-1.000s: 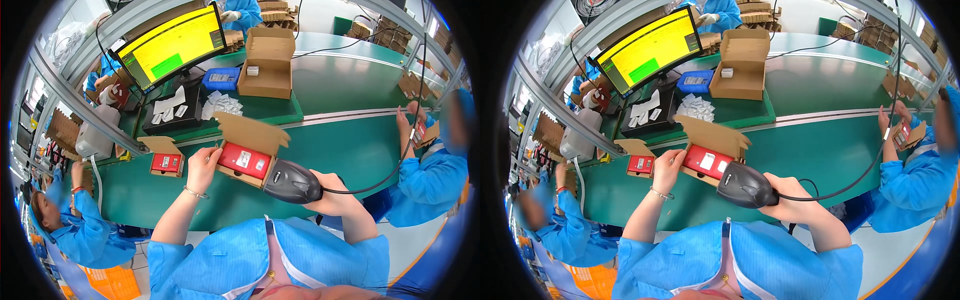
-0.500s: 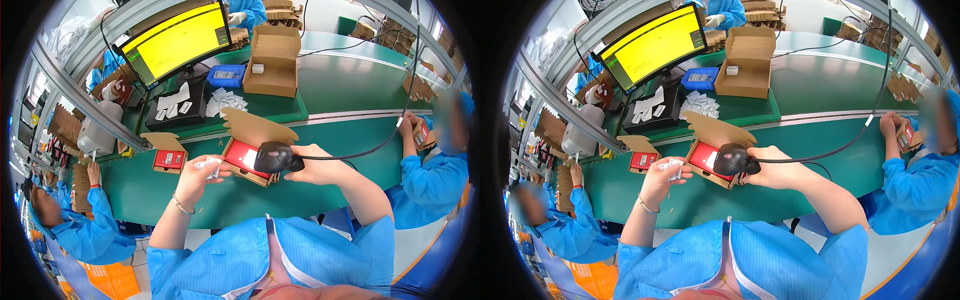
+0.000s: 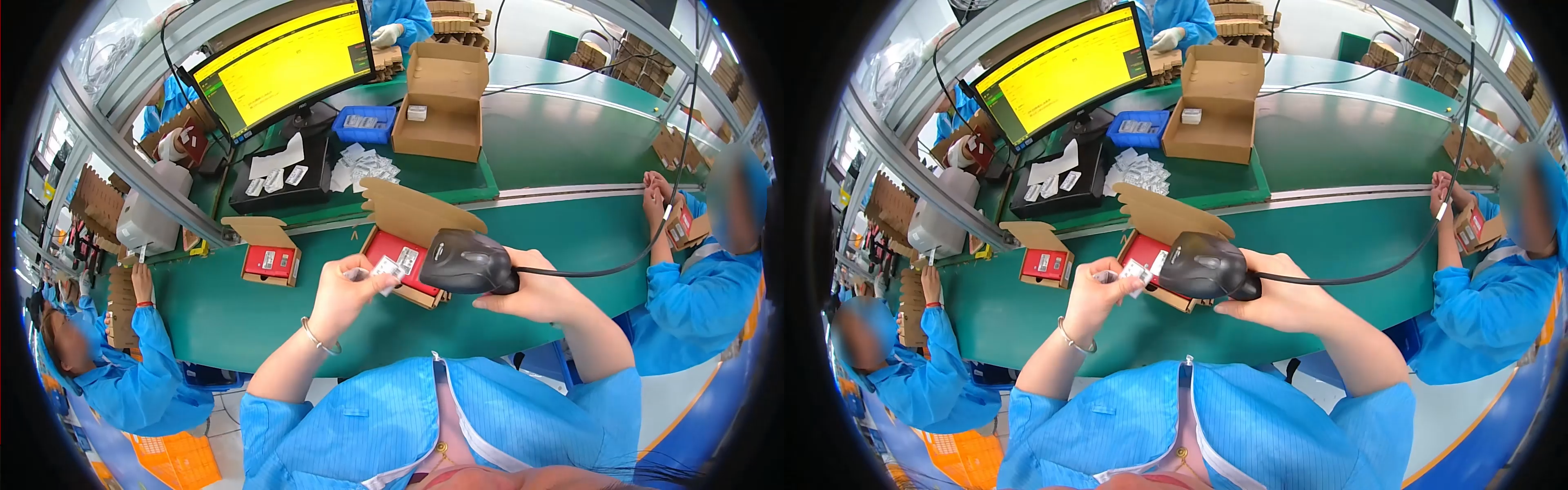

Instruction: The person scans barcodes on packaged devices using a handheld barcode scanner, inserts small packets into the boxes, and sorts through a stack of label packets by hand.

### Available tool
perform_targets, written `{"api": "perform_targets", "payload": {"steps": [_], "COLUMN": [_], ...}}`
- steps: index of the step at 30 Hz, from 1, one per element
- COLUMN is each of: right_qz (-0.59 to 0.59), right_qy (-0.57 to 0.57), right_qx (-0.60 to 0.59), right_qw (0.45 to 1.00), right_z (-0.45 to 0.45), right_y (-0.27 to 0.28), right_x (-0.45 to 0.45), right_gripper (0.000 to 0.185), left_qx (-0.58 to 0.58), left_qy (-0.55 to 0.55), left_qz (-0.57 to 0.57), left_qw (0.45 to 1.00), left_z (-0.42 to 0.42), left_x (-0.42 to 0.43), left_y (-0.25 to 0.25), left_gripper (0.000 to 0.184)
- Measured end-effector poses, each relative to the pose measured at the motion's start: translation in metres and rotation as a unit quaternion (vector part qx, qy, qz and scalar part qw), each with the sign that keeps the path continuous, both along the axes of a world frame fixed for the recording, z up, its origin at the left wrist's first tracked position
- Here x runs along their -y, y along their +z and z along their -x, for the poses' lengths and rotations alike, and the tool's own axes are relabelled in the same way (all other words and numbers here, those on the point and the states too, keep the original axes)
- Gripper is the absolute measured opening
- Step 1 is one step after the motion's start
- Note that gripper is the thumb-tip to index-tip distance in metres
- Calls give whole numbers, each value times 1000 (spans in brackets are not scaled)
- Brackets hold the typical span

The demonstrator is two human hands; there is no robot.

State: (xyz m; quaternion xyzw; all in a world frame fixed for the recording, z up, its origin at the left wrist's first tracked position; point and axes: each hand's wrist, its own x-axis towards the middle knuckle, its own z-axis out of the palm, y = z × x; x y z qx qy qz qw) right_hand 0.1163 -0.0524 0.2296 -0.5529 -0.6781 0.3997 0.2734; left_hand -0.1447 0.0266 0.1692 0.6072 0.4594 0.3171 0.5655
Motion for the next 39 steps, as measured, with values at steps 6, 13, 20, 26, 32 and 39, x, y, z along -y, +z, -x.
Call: {"api": "perform_targets", "payload": {"steps": [6,13,20,26,32,39], "right_qz": [-9,-47,-75,-95,-94,-69], "right_qy": [-37,-56,-32,-43,-32,9], "right_qx": [-209,-179,-36,-17,-47,0], "right_qw": [977,981,996,994,994,998], "right_z": [39,38,3,1,1,-4], "right_y": [-20,-14,-11,-20,-26,-15], "right_x": [-2,-4,25,30,34,17], "right_gripper": [46,47,46,32,32,29], "left_qx": [114,85,-57,-48,-40,-403], "left_qy": [-68,-72,16,63,272,353], "left_qz": [22,58,-29,-146,-289,-253], "left_qw": [991,992,998,986,917,805], "left_z": [-13,0,-1,-5,96,208], "left_x": [36,35,2,-13,-41,-72], "left_y": [0,15,1,-18,-45,-98], "left_gripper": [16,15,21,16,11,35]}}
